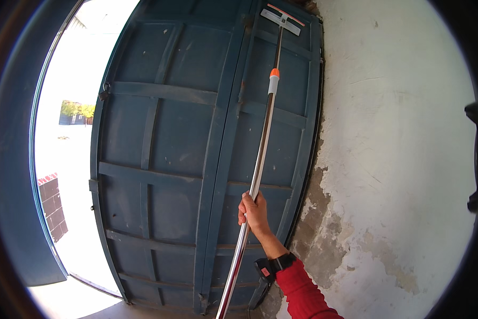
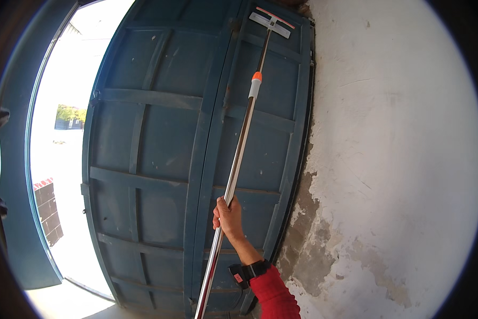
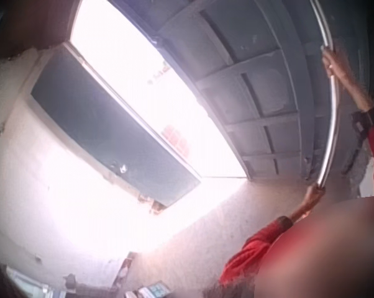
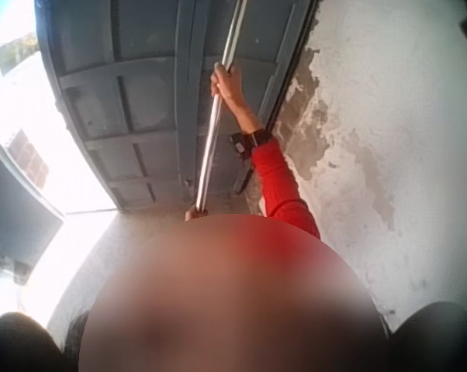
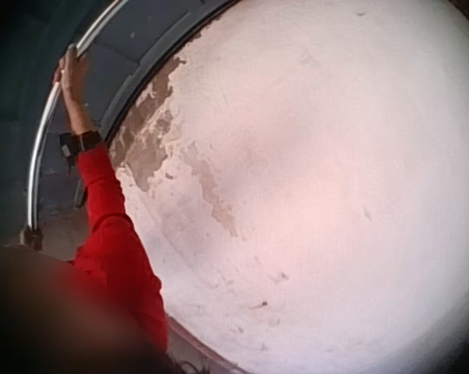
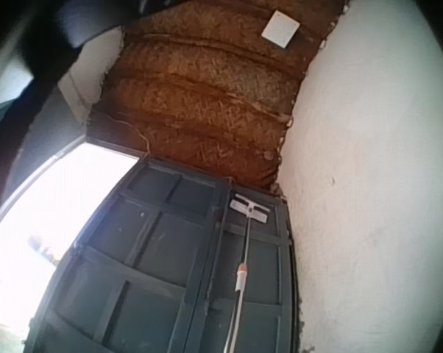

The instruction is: The person uses a long-handled squeegee to wipe the surface of a large blue roll-up door. The person moves the squeegee in vertical strokes across the door panels, cleaning from top to bottom.

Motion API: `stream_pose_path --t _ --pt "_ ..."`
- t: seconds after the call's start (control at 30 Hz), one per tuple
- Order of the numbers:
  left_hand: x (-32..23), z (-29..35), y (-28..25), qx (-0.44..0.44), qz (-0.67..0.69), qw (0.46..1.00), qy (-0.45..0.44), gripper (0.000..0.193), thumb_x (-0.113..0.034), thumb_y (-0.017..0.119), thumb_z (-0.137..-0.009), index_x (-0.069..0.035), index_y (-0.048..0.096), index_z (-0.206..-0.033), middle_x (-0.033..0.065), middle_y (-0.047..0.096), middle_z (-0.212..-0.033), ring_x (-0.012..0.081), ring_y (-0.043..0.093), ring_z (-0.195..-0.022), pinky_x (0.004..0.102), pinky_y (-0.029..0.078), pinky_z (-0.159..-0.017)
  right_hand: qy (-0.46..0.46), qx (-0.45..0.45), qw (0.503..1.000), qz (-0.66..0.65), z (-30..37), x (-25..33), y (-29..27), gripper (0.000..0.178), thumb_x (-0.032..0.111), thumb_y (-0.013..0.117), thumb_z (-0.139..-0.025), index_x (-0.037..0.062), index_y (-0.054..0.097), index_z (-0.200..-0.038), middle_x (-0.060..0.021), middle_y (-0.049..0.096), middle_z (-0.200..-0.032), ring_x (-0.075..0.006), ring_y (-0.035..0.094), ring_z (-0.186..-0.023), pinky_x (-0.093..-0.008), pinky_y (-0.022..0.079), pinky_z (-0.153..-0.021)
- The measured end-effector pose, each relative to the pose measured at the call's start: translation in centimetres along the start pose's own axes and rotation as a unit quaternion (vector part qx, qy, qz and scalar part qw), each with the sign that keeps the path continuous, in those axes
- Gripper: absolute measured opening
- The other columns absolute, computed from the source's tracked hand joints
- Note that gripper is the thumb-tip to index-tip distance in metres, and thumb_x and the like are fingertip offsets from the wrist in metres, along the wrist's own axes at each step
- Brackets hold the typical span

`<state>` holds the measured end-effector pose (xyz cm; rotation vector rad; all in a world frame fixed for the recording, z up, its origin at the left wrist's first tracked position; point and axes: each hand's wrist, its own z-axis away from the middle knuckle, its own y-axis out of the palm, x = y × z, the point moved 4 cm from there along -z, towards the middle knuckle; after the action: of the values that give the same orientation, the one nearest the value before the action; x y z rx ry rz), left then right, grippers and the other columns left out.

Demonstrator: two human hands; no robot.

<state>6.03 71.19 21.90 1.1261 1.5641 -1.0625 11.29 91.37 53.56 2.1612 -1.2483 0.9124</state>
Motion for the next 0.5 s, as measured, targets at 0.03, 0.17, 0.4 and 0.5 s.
stream_pose_path --t 0.03,0.17,0.4,0.5 --pt "-0.1 -0.1 0.3 -0.003 0.0 1.0 0.001 0.028 -0.023 0.071 -0.087 0.001 0.063 -0.098 0.0086 0.065 -0.068 0.0179 0.067 -0.06 0.0358 0.053 -0.057 0.037 -0.01 0.999 0.015 -0.3 0.2 -0.3 0.023 0.026 0.056 -0.106 0.0088 0.043 -0.098 -0.0017 0.05 -0.062 -0.0123 0.05 -0.037 -0.0299 0.045 -0.034" --pt "-1.2 -0.4 1.5 -0.017 -0.004 1.0 0.003 0.027 -0.023 0.071 -0.087 0.002 0.063 -0.097 0.0086 0.065 -0.068 0.0179 0.067 -0.059 0.0357 0.053 -0.056 -0.029 -0.022 0.999 0.029 -3.8 4.4 -1.4 0.021 0.024 0.055 -0.105 0.0091 0.043 -0.097 -0.001 0.05 -0.063 -0.0121 0.05 -0.039 -0.0311 0.045 -0.035" --pt "0.0 3.6 2.2 -0.04 -0.008 0.999 -0.011 0.027 -0.022 0.071 -0.087 0.002 0.063 -0.097 0.0087 0.065 -0.068 0.0178 0.066 -0.059 0.0356 0.053 -0.056 -0.002 -0.031 0.999 0.042 -2.9 5.2 -0.8 0.021 0.023 0.054 -0.105 0.0076 0.042 -0.098 -0.0019 0.05 -0.062 -0.0119 0.048 -0.038 -0.0318 0.044 -0.034" --pt "2.9 8.0 2.4 -0.047 -0.007 0.998 -0.033 0.027 -0.022 0.071 -0.088 0.002 0.063 -0.097 0.0087 0.065 -0.068 0.0178 0.066 -0.059 0.0356 0.053 -0.056 -0.003 -0.009 1.0 0.029 2.3 2.8 0.0 0.02 0.022 0.054 -0.105 0.0074 0.041 -0.1 -0.0023 0.049 -0.061 -0.012 0.047 -0.036 -0.0314 0.044 -0.033"
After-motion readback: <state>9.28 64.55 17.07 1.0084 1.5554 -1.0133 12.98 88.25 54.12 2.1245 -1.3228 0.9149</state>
